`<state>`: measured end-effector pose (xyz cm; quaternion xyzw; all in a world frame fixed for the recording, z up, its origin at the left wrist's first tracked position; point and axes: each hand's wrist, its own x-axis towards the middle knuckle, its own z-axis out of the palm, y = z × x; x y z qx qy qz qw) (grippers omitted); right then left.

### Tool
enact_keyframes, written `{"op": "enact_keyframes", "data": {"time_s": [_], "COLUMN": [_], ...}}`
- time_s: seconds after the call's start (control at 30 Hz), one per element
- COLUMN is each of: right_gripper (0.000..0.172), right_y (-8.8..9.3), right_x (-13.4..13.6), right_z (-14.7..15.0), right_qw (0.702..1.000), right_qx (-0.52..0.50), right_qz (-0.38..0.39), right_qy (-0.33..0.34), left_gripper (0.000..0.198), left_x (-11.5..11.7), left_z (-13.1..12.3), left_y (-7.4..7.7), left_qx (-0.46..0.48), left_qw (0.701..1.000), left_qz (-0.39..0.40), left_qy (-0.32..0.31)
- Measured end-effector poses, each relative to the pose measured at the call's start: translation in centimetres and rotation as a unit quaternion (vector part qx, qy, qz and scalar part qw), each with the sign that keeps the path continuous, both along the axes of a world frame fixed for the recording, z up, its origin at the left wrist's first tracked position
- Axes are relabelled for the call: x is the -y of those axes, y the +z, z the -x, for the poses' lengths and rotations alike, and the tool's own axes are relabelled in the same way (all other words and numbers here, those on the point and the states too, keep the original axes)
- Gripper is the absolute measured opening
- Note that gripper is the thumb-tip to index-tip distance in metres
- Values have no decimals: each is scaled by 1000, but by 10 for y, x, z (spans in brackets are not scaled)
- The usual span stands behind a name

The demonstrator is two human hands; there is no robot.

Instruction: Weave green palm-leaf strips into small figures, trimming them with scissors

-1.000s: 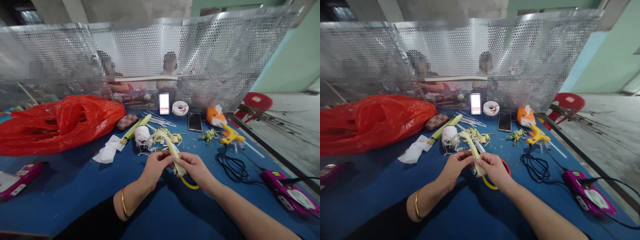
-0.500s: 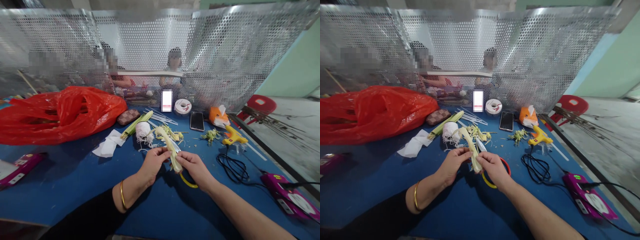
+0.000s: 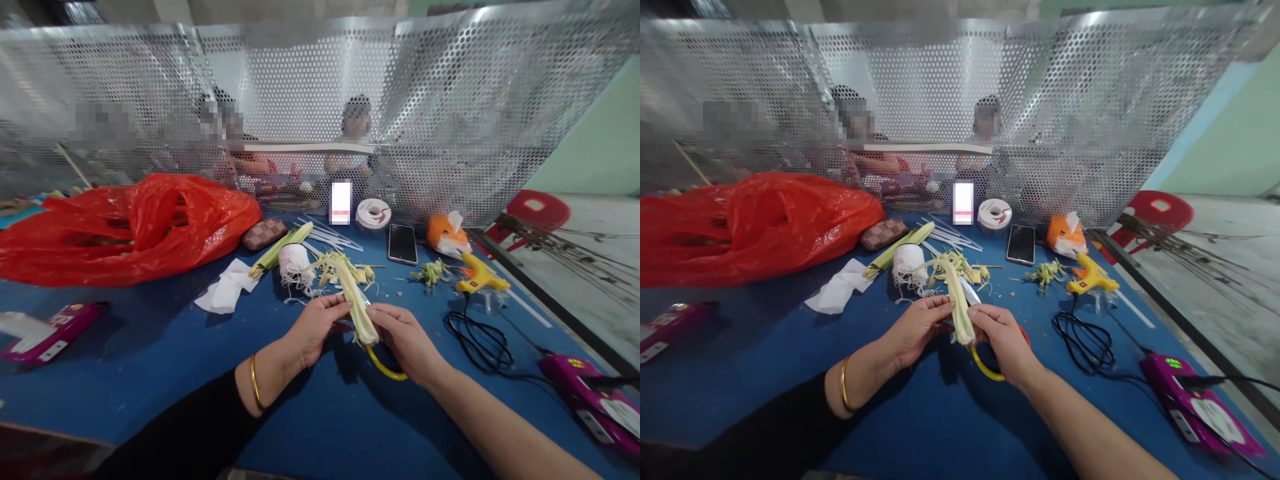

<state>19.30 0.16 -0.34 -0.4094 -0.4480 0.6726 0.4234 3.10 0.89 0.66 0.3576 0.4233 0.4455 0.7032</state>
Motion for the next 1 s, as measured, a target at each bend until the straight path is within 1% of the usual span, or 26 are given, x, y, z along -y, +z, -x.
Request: {"op": "enact_keyframes", "data": {"time_s": [0.1,0.2,0.33,0.43,0.53,0.6,0.7,0.83,0.9,1.0], "right_gripper": [28,30,30,36,35,38,39,38,38,35], "right_y": [0,-1,-1,-1,0,1,0,0,0,-1], "right_x": [0,0,1,0,0,0,0,0,0,1], "right_z": [-1,-1,1,3,2,0,-1,-1,0,2], "right_qw": [999,998,994,990,987,987,991,987,982,975], "right_qx": [25,43,82,107,129,135,123,141,160,183], "right_qz": [-22,-43,-70,-89,-97,-81,-52,-74,-97,-124], "right_qy": [14,12,-8,-10,-13,-13,-18,-31,-36,-32], "left_gripper": [25,23,18,17,17,19,23,30,36,40], "left_x": [-2,-1,1,3,3,3,2,3,4,6], "left_z": [0,-1,-2,-3,-4,-4,-3,-3,-4,-5], "left_y": [-2,-1,2,2,2,1,0,-1,-1,0], "left_qx": [7,-13,-57,-86,-102,-90,-50,-12,-25,-76], "left_qw": [1000,1000,998,996,994,996,999,999,999,997], "left_qz": [13,17,-7,-25,-35,-26,9,37,28,-2], "left_qy": [0,11,34,24,17,7,-6,-9,-8,-15]}}
